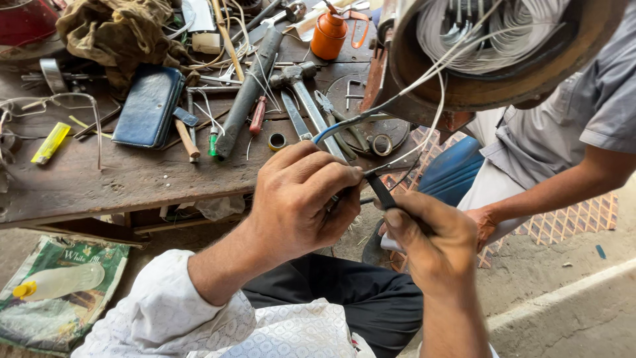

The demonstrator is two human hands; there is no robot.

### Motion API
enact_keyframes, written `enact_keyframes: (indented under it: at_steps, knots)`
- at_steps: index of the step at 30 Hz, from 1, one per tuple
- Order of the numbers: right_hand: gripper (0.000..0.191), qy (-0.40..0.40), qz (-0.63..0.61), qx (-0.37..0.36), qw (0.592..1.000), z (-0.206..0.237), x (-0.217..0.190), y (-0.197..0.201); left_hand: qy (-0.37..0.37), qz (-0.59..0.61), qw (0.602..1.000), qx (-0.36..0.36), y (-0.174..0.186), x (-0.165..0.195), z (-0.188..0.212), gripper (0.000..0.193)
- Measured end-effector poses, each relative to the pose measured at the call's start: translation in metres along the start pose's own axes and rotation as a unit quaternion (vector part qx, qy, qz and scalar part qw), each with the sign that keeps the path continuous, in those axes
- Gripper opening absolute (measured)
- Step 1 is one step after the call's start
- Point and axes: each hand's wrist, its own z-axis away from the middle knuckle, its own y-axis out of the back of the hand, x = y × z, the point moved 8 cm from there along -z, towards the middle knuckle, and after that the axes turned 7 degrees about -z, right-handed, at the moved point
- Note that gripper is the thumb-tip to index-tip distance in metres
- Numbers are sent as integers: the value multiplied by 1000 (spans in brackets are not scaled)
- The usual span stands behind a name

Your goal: The person sits at a cluttered workbench repairing an electric motor component. They strip and arrange colored wires, wrap the wire bundle with black tape, and press the taped coil assembly together by hand.

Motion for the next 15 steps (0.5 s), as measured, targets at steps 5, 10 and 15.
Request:
enact_keyframes:
  at_steps: [5, 10, 15]
  knots:
    - [20, 51, 104, -31, 993, -11, -56, -17, -46, -63, 997, -11, -3, 3, 0, 25]
    - [15, 18, 314, -144, 938, -76, -64, -37, -88, -104, 990, -26, -9, 8, 2, 27]
    - [16, -5, 386, -158, 909, -93, -57, -45, -84, -118, 989, -19, -10, 8, 3, 38]
